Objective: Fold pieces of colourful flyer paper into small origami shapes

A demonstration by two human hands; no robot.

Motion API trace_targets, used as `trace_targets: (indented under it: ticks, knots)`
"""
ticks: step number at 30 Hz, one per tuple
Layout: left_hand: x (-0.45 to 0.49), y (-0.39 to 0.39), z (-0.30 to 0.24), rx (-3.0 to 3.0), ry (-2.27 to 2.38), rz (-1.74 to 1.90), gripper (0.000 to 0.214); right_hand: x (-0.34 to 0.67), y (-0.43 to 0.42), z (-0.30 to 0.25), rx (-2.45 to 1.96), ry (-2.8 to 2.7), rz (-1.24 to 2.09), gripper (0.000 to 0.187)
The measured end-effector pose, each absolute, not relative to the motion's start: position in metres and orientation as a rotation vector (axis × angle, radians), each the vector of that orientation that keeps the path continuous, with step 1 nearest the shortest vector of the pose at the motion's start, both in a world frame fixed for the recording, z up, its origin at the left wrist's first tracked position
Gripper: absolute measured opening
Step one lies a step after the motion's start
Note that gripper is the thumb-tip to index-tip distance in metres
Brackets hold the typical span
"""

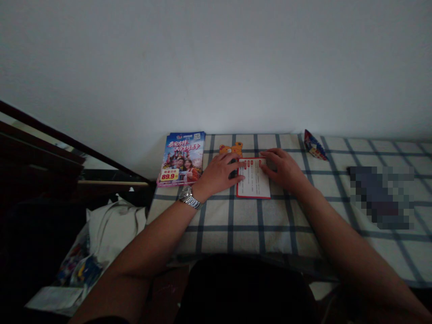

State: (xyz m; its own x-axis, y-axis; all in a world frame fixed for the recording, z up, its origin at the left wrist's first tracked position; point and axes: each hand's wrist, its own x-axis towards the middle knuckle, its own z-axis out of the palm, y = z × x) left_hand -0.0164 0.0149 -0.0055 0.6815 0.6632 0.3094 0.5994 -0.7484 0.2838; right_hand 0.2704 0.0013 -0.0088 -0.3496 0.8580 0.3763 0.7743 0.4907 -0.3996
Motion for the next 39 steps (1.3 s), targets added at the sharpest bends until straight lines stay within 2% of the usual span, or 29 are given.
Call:
trace_targets:
  ticks: [10, 14, 18, 39]
  knots:
    - [-0.015, 0.014, -0.004, 2.754, 1.033, 0.571, 0.042, 0.277, 0.002, -0.001, -1.369, -2.189, 0.199, 0.028]
    - [-0.014, 0.014, -0.005, 2.758, 1.04, 0.55, 0.043, 0.282, 0.002, 0.005, -1.341, -2.178, 0.31, 0.037]
    - [-0.014, 0.014, -0.005, 2.757, 1.043, 0.565, 0.042, 0.29, 0.003, 0.006, -1.223, -2.267, 0.315, 0.022]
    - [-0.014, 0.015, -0.006, 2.775, 1.019, 0.586, 0.041, 0.307, 0.009, 0.001, -1.136, -2.413, 0.44, 0.042]
